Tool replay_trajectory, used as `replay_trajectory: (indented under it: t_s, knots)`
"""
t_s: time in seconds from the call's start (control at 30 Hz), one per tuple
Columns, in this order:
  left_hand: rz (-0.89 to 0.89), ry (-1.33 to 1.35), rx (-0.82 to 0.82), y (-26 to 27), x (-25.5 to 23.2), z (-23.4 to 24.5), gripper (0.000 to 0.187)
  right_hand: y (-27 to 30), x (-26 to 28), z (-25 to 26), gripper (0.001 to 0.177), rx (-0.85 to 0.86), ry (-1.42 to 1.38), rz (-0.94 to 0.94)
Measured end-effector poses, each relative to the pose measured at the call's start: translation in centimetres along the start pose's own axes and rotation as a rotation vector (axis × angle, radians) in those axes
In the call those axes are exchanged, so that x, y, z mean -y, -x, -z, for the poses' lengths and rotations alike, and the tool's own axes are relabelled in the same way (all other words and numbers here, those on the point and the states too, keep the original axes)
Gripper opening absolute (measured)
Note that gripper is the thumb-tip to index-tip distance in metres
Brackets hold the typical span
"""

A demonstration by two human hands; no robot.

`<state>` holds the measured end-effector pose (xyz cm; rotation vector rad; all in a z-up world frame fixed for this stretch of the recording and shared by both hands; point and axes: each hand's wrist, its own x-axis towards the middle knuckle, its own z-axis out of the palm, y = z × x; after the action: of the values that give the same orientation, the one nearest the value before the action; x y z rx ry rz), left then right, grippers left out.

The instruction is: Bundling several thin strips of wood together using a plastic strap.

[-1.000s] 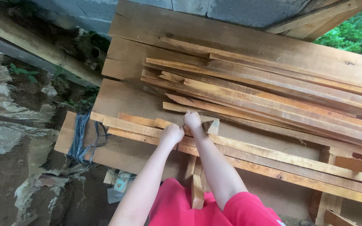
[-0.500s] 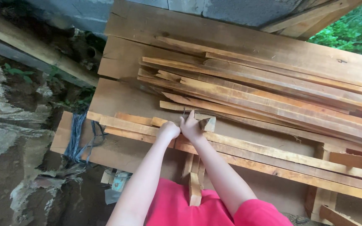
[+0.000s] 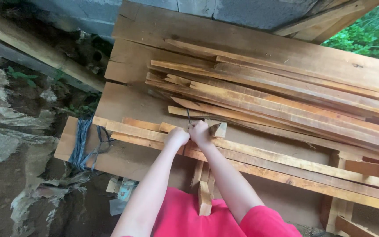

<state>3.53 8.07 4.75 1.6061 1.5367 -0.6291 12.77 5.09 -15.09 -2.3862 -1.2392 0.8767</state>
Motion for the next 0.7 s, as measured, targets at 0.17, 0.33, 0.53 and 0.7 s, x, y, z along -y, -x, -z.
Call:
replay_trajectory:
  t_s: [0.17, 0.33, 0.53, 0.7]
  knots:
    - [0.006, 0.015, -0.015, -0.6, 1.2, -1.5, 0.057, -0.5, -0.5, -1.0, 0.009, -0.074, -0.004, 0.045]
    - [-0.029, 0.015, -0.017, 0.1, 1.3, -1.8, 0.055, -0.1, 0.3, 2.0, 0.019, -0.021, -0.135, 0.030]
    - [0.037, 0.012, -0.030, 2.6, -0.2, -0.2, 0.055, -0.7, 1.3, 2.0, 0.012, 0.046, -0.016, -0.119]
    - [0.002, 0.013, -0.024, 2.2, 0.4, -0.7, 0.054, -0.7, 1.7, 2.3, 0.018, 0.099, 0.077, -0.117]
